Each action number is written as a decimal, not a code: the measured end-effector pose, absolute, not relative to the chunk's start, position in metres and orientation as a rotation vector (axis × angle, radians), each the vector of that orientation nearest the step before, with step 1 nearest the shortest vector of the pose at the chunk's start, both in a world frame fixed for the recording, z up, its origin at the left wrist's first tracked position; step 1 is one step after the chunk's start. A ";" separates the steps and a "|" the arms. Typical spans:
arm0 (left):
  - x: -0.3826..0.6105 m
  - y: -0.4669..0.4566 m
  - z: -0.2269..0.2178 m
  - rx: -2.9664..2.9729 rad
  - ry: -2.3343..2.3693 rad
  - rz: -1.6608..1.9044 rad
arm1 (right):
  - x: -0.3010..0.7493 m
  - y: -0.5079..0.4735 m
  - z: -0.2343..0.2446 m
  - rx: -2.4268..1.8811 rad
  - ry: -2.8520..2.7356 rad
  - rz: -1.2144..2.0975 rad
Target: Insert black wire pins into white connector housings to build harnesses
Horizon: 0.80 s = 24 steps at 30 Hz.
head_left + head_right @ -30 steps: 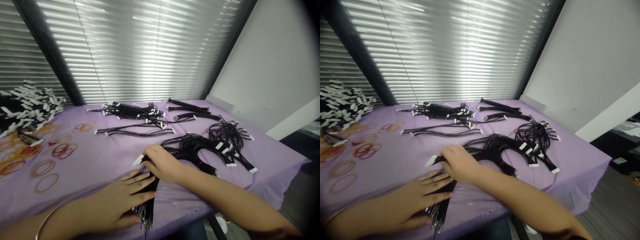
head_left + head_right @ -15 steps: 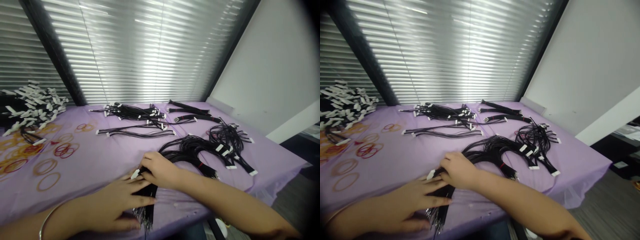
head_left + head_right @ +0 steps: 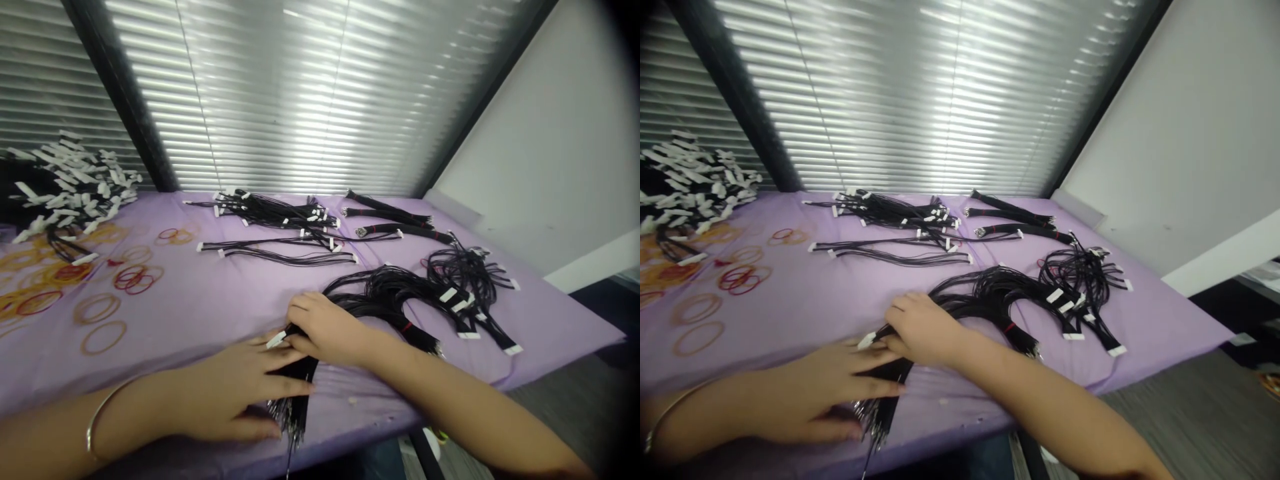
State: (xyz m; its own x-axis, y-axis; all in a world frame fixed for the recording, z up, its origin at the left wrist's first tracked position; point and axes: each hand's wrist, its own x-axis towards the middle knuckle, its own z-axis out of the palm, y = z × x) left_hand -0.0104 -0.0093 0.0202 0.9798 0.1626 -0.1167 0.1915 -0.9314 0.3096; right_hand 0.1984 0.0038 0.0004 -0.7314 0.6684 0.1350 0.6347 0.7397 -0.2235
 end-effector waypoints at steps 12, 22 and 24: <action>-0.020 -0.008 0.011 2.752 0.249 -0.025 | 0.250 -0.014 0.054 -0.881 -3.113 0.085; -0.022 -0.018 0.027 2.732 0.292 0.021 | 0.259 0.015 0.075 -1.043 -3.209 -0.220; -0.023 -0.017 0.025 2.716 0.295 0.019 | 0.261 0.025 0.083 -1.114 -3.194 -0.235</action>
State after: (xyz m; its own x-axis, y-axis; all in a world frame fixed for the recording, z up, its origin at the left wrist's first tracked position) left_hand -0.0235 -0.0172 0.0250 0.9776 0.2086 -0.0296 0.2030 -0.8951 0.3971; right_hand 0.2609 0.0245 0.0827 -0.7564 0.6266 -0.1880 0.5923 0.7779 0.2098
